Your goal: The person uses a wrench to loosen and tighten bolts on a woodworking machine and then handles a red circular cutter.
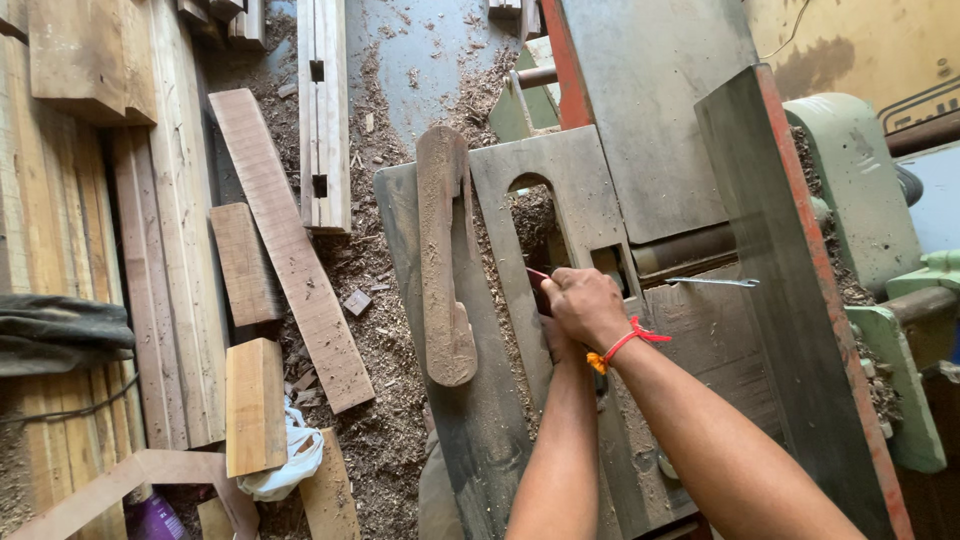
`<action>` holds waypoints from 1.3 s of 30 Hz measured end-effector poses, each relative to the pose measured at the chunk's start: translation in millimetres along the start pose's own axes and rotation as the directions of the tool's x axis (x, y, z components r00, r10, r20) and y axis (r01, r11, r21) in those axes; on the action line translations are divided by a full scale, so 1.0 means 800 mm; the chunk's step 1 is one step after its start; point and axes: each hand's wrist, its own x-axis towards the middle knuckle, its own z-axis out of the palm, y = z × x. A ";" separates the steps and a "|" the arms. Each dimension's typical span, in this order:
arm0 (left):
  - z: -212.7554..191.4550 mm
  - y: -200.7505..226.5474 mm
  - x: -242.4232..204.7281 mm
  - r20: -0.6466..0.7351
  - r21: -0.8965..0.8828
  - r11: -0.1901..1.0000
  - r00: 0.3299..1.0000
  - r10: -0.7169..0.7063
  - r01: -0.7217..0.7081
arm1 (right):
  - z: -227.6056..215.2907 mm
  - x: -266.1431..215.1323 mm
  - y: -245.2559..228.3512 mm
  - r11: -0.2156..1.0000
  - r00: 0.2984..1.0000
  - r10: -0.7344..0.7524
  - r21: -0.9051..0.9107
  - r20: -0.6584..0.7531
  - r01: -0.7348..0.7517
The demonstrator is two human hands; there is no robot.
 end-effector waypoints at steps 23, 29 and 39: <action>0.132 0.090 -0.078 -0.357 0.608 0.779 0.824 0.440 -0.153 | -0.143 -0.143 0.115 0.953 0.989 0.083 0.301 -0.119 -0.044; 0.119 0.071 -0.047 -0.381 0.612 0.776 0.804 0.457 -0.152 | -0.090 -0.272 0.219 0.733 0.953 0.292 0.658 -0.077 -0.171; 0.116 0.059 -0.058 -0.207 0.587 0.795 0.922 0.328 -0.151 | 0.081 -0.420 0.277 0.279 0.910 0.284 0.882 0.301 -0.379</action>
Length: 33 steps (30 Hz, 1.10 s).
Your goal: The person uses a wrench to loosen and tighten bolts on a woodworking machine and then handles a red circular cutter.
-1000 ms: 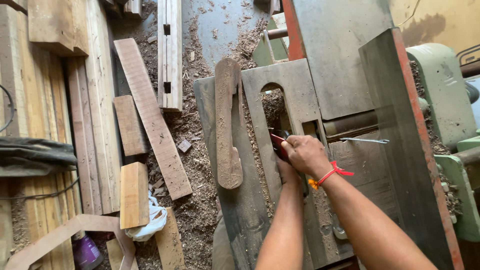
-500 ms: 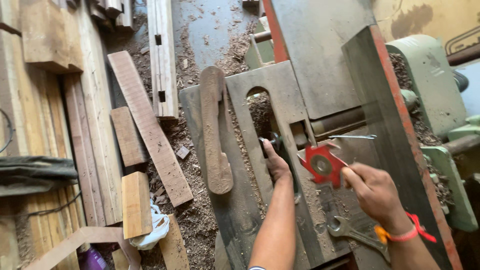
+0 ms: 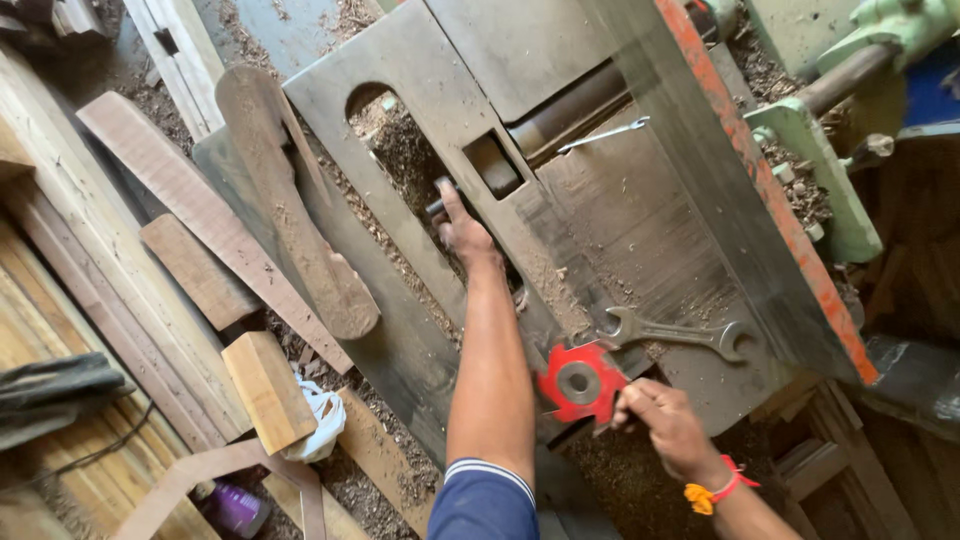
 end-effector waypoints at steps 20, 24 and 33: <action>-0.052 -0.075 0.050 -0.206 -0.287 0.946 0.955 -0.212 0.148 | -0.090 0.032 -0.151 0.019 0.575 -0.816 -0.991 0.059 0.129; -0.039 -0.052 0.034 -0.069 -0.472 0.875 0.985 -0.158 0.107 | -0.166 0.061 -0.158 -0.060 0.547 -0.824 -0.983 0.146 0.172; -0.030 -0.063 0.039 0.013 -0.682 0.730 0.997 0.075 -0.046 | -0.193 0.078 -0.150 -0.036 0.560 -0.803 -0.955 0.203 0.294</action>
